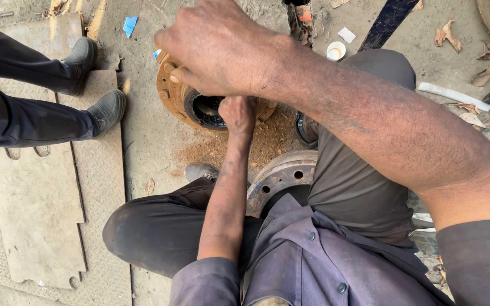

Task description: The person sits on the ground and scrubs a rusty metal wheel hub with a small abrasive block. They rotate the hub to clean different sections, including the inner rim and bolt holes, while another person stands nearby.

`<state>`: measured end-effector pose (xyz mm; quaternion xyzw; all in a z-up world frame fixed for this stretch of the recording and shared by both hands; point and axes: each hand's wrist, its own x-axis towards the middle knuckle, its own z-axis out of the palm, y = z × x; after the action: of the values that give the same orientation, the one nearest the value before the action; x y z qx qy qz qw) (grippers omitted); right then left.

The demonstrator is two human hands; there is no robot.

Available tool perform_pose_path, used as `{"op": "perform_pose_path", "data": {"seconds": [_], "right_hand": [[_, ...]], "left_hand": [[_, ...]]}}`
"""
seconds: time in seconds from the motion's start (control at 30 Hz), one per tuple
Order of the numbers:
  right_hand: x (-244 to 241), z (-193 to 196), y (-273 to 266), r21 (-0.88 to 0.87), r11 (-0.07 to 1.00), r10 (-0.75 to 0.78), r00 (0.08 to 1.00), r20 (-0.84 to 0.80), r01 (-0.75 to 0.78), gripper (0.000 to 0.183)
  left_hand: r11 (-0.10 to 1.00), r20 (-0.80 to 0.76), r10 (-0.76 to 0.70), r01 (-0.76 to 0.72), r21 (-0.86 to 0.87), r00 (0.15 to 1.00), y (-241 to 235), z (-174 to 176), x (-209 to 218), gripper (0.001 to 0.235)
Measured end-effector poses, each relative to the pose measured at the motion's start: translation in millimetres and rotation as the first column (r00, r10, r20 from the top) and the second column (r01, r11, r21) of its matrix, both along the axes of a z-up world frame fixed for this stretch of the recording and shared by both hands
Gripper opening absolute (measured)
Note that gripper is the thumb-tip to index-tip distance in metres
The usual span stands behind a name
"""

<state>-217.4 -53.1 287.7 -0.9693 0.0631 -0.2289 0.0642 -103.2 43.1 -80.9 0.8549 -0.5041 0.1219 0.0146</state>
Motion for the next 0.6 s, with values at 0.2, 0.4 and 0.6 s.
{"op": "perform_pose_path", "data": {"seconds": [0.2,0.4,0.6], "right_hand": [[-1.6,1.2,4.3,0.012,1.0,-0.008,0.998,-0.064,0.009,0.03],[-4.1,1.5,0.6,0.016,1.0,-0.015,0.998,-0.066,0.016,0.032],[-1.1,-2.0,1.7,0.022,0.999,-0.032,0.996,-0.087,0.034,0.035]], "left_hand": [[0.98,0.121,-0.141,0.156,-0.123,0.983,7.5,-9.4,-14.8,0.002],[0.974,0.016,-0.224,0.224,-0.018,0.975,29.1,-4.4,-32.0,0.035],[0.981,-0.007,-0.133,0.131,-0.145,0.991,6.1,2.3,-9.7,0.011]]}}
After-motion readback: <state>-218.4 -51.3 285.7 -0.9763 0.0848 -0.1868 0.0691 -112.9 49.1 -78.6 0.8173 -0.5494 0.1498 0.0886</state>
